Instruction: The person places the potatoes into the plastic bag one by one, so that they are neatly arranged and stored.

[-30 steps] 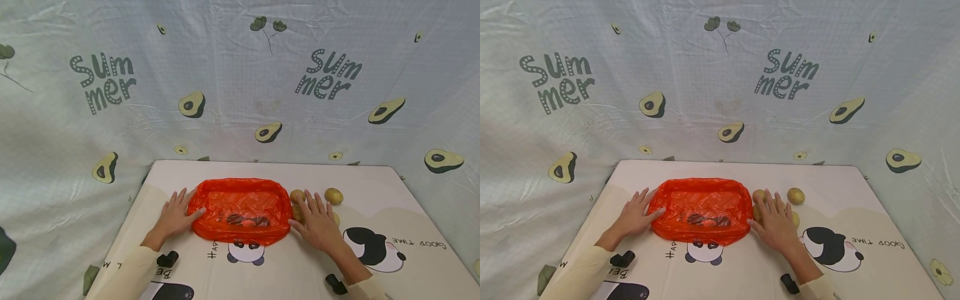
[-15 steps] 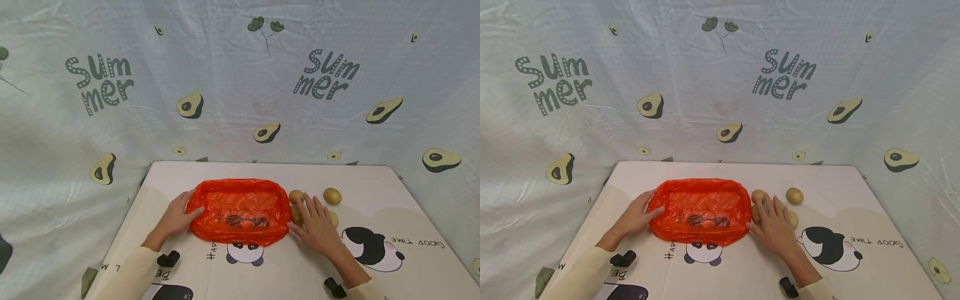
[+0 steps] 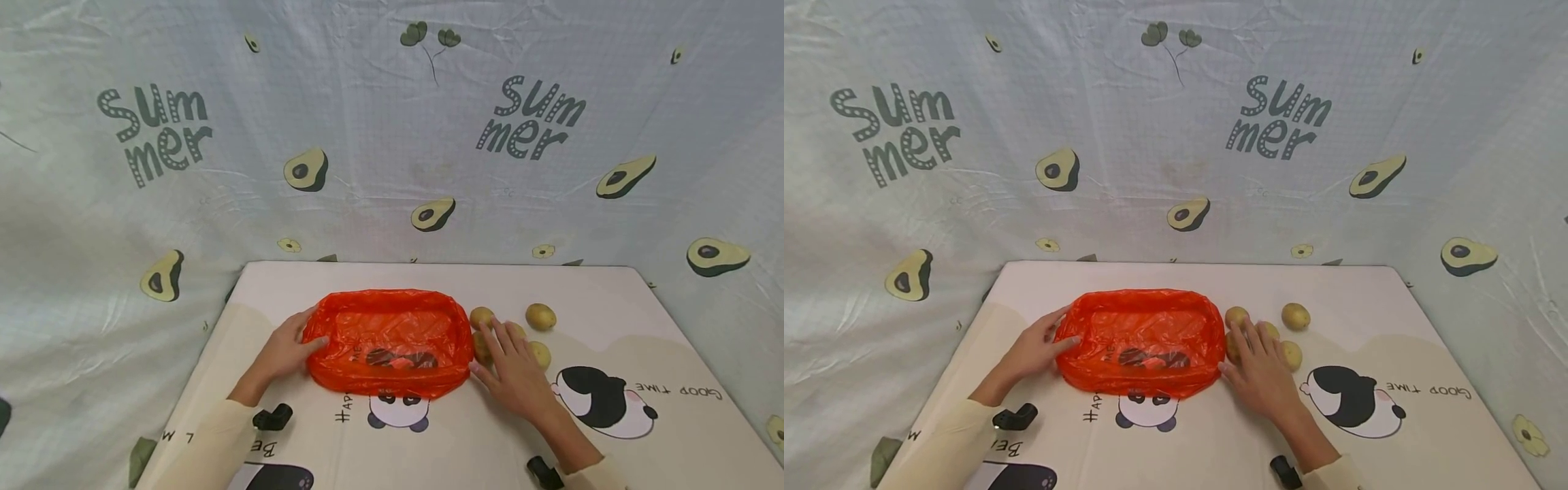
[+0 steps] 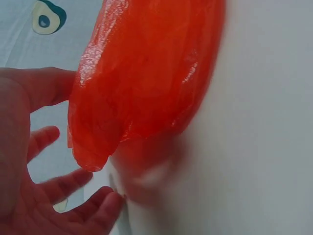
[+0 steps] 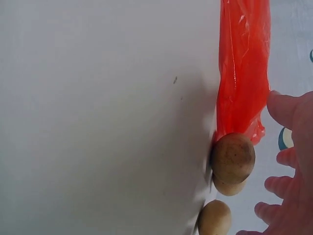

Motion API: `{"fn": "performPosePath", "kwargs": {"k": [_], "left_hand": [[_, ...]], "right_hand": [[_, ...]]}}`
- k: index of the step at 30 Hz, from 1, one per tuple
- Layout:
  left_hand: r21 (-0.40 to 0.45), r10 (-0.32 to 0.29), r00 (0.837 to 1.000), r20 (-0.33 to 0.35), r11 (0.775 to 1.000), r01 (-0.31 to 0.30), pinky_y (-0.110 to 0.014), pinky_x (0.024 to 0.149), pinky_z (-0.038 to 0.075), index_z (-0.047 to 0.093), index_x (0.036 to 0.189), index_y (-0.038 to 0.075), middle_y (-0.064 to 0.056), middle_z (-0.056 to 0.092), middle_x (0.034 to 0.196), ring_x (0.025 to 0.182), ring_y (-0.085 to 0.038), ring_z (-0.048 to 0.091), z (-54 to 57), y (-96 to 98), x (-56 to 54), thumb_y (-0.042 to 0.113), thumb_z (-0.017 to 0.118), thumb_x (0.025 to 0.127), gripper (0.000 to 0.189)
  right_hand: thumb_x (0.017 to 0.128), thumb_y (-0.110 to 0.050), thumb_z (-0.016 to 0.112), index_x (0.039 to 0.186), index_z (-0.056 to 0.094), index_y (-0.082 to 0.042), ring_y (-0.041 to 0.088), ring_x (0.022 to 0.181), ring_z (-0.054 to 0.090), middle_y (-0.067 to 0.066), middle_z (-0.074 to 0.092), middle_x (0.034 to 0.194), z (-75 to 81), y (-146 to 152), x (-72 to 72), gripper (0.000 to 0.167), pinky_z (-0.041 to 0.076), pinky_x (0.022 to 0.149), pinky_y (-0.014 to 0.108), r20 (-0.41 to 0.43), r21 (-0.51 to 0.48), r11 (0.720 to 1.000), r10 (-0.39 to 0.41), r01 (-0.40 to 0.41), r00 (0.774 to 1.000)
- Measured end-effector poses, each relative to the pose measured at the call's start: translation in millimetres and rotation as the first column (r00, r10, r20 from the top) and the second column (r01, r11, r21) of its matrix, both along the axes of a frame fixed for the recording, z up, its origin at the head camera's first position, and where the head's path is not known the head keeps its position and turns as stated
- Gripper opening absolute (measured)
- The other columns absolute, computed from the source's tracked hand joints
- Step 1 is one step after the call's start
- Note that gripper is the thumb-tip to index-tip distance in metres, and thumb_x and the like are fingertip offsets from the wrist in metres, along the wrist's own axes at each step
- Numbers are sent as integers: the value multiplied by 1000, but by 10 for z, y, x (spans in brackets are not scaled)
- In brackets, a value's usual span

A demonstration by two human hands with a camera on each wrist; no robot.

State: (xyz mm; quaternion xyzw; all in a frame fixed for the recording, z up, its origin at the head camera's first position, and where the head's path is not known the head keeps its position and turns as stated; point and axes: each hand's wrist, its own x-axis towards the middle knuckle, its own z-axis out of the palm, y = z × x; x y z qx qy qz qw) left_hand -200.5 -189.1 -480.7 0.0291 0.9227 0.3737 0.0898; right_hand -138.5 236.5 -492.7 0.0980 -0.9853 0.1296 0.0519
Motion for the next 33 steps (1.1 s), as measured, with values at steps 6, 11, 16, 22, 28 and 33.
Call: {"fn": "performPosePath", "kwargs": {"k": [6,11,16,22,28,33], "left_hand": [[28,34,999,27,999,-35,-55,102,56,36,163,15,-24,43,159,132,-43,52,24,2,-2,30,69,99,73],[103,40,996,74,994,-47,-46,92,62,37,162,16,-23,44,157,128,-42,57,36,-24,-16,27,70,99,71],[245,26,990,141,968,-61,-35,77,64,36,162,18,-25,45,153,115,-37,64,9,-58,-75,22,68,100,70],[274,-14,983,185,961,-38,-33,70,60,37,161,15,-27,45,152,95,-26,63,-52,-139,-126,17,69,100,70],[244,-55,983,174,970,11,-34,73,60,36,162,13,-29,44,154,100,-28,63,-71,-179,-142,17,69,99,71],[230,-61,987,151,973,24,-29,76,58,40,159,9,-27,47,153,97,-24,65,-132,-149,-133,18,69,99,68]], "right_hand": [[97,-44,68,164,31,-7,49,156,25,22,28,170,14,5,-7,84,29,120,69,21,-17,1000,-6,7,1000],[98,-44,68,163,32,-6,46,157,25,20,27,171,1,6,-19,84,35,117,68,38,-37,999,-17,18,999],[96,-39,71,163,32,-9,44,156,30,19,30,170,-32,10,-36,83,41,113,67,33,-108,994,-21,25,999],[96,-30,74,160,38,-10,45,149,41,20,38,166,-29,11,-57,77,45,110,66,16,-233,972,-23,26,1000],[96,-28,74,158,42,-9,45,146,46,21,46,161,24,2,-82,72,45,111,65,32,-276,959,-56,63,998],[95,-24,75,155,45,-7,46,143,49,24,51,156,40,17,-82,69,46,110,64,74,-343,932,-102,122,992]]}}
